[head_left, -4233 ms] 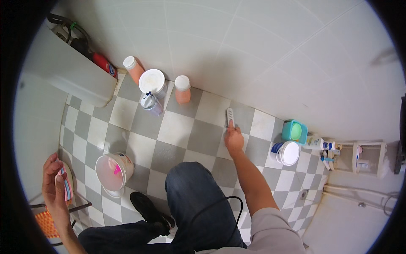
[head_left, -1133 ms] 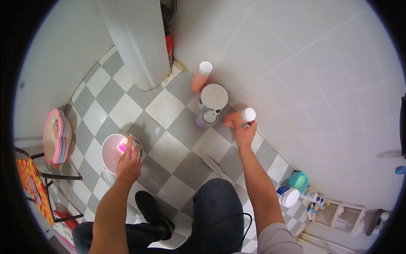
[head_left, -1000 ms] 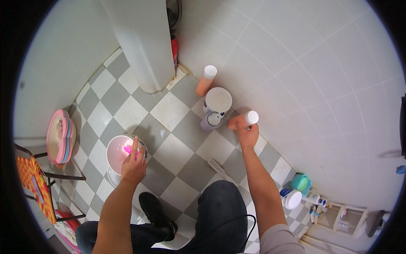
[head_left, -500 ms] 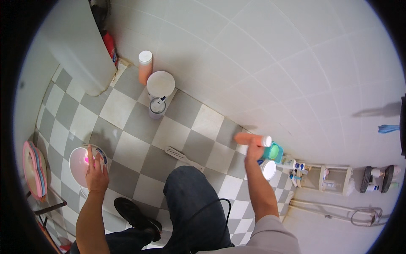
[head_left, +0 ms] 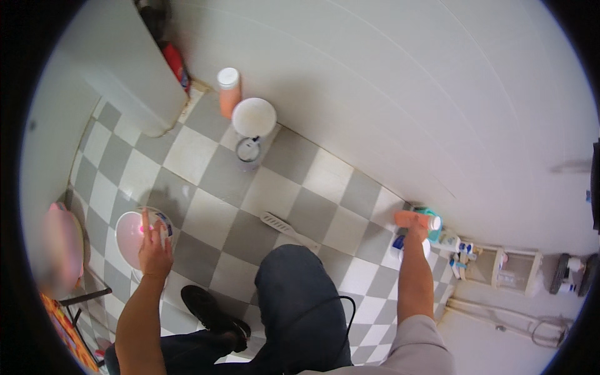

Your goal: The person scrubs a squat toilet with a long-handled brush, then moves to the floor to scrub tiles with a small brush and cleaning solution. They handle a bucket and cleaning containers during the process.

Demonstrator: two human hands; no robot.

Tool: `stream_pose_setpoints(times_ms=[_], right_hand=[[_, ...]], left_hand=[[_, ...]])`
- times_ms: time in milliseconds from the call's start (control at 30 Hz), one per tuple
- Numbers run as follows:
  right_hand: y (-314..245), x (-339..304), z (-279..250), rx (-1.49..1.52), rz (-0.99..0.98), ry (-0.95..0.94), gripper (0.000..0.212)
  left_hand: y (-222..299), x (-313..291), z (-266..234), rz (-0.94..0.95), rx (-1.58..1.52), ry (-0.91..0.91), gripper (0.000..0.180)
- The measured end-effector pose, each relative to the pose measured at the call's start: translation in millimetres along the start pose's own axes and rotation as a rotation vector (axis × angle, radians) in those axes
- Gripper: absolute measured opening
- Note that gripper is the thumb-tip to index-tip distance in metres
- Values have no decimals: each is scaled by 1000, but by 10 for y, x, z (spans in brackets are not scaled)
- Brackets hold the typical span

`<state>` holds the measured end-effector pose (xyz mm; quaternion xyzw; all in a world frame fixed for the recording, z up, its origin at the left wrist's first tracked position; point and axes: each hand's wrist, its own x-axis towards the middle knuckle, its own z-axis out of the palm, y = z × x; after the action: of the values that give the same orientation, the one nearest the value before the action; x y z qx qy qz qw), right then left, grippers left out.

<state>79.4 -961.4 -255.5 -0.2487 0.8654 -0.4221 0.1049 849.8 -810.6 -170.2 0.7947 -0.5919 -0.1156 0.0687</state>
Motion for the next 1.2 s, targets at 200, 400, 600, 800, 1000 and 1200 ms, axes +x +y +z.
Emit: stream_pose_setpoints(times_ms=[200, 400, 600, 800, 1000, 1200], right_hand=[[-259, -1176, 858, -261, -30, -149, 46], [-2129, -3485, 2023, 99, -595, -953, 100], [-2662, -3895, 2301, -47, -645, -755, 87], [-2200, -3062, 1592, 105, -472, -623, 56], [-1251, -1564, 279, -102, -274, -159, 68], [-544, -937, -156, -208, -22, 30, 83]], left_hand=[[-36, -4, -98, -43, 52, -77, 58], [-24, 7, -86, 32, 52, -1, 55], [-29, -10, -12, 22, -20, 15, 55], [23, -8, 59, 52, 42, 46, 58], [40, 6, 3, 7, 9, 4, 59], [-85, -21, 15, 27, 40, 17, 60]])
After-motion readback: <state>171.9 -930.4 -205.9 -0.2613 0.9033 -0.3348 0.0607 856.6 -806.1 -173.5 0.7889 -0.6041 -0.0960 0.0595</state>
